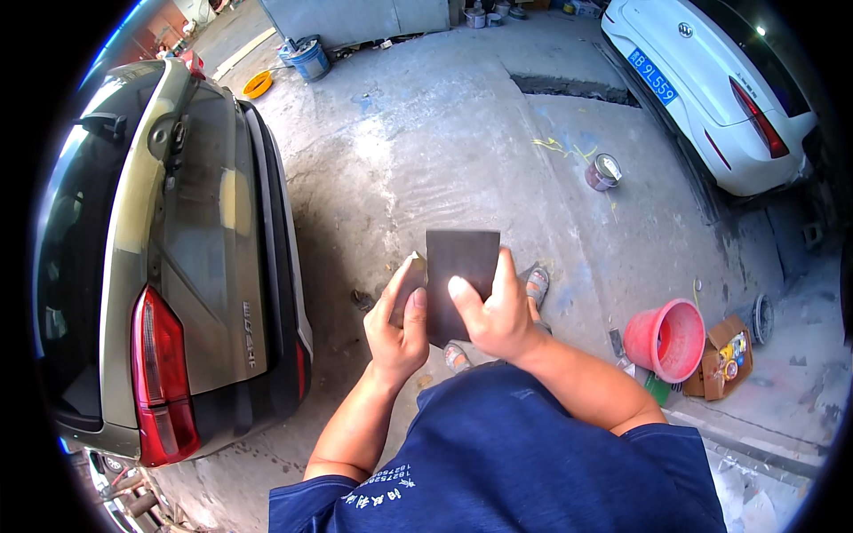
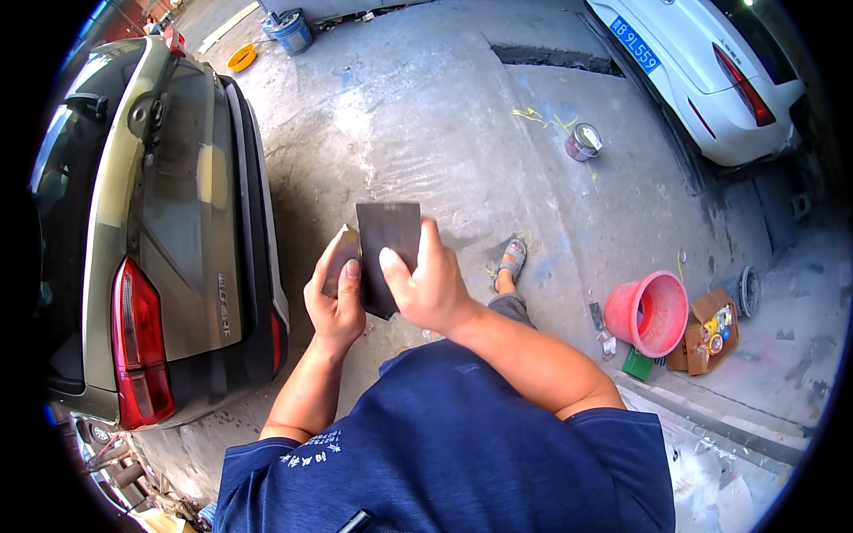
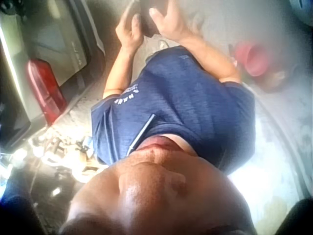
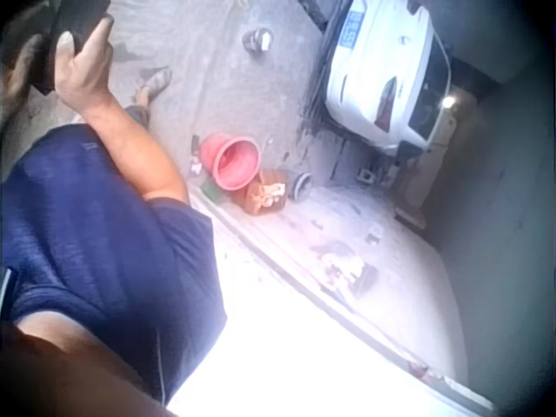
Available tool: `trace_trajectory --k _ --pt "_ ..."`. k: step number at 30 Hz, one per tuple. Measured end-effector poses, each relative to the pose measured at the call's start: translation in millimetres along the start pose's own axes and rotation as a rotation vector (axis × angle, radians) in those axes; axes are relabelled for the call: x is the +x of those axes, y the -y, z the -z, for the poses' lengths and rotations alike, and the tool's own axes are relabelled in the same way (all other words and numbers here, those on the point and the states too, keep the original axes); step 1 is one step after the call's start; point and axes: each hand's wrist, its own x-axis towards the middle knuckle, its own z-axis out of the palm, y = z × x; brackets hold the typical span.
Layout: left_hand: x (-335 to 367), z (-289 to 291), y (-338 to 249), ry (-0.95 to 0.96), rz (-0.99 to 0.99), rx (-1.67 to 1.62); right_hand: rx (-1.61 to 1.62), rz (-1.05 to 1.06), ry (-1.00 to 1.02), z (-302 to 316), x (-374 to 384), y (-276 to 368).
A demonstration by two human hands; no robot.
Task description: The person handles two sanding pads, rubbing them together to clean the surfaces. They then walk to the rear of a beige SUV and touch the body filler on the trunk lid. Finally, they scoop a beige paste from a can onto a sanding pad and squeeze a white tube of liquid onto the same pad.
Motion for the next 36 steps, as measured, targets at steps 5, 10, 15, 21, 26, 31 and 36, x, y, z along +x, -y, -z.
trace_trajectory --k 5,10,15,21,26,31,36 --pt "11 2 3 0.055 -0.145 0.139 0.037 -0.001 -0.044 -10 -7 1" --pt "16 0 -2 0.07 -0.168 0.186 0.009 0.085 -0.025 -5 4 -6" --pt "-5 1 13 0.152 0.001 0.124 -0.014 0.085 0.091 7 15 -4" --pt "-1 -7 -1 -0.036 0.046 -0.009 -0.018 0.032 -0.01 2 6 -2" --pt "9 -1 -3 0.073 -0.074 0.15 0.05 -0.038 -0.031 -5 6 1" --pt "-10 -2 9 0.189 0.104 0.04 -0.028 0.046 0.032 10 23 3" --pt "0 -10 -2 -0.01 0.078 0.023 -0.023 -0.011 -0.02 6 4 -3"
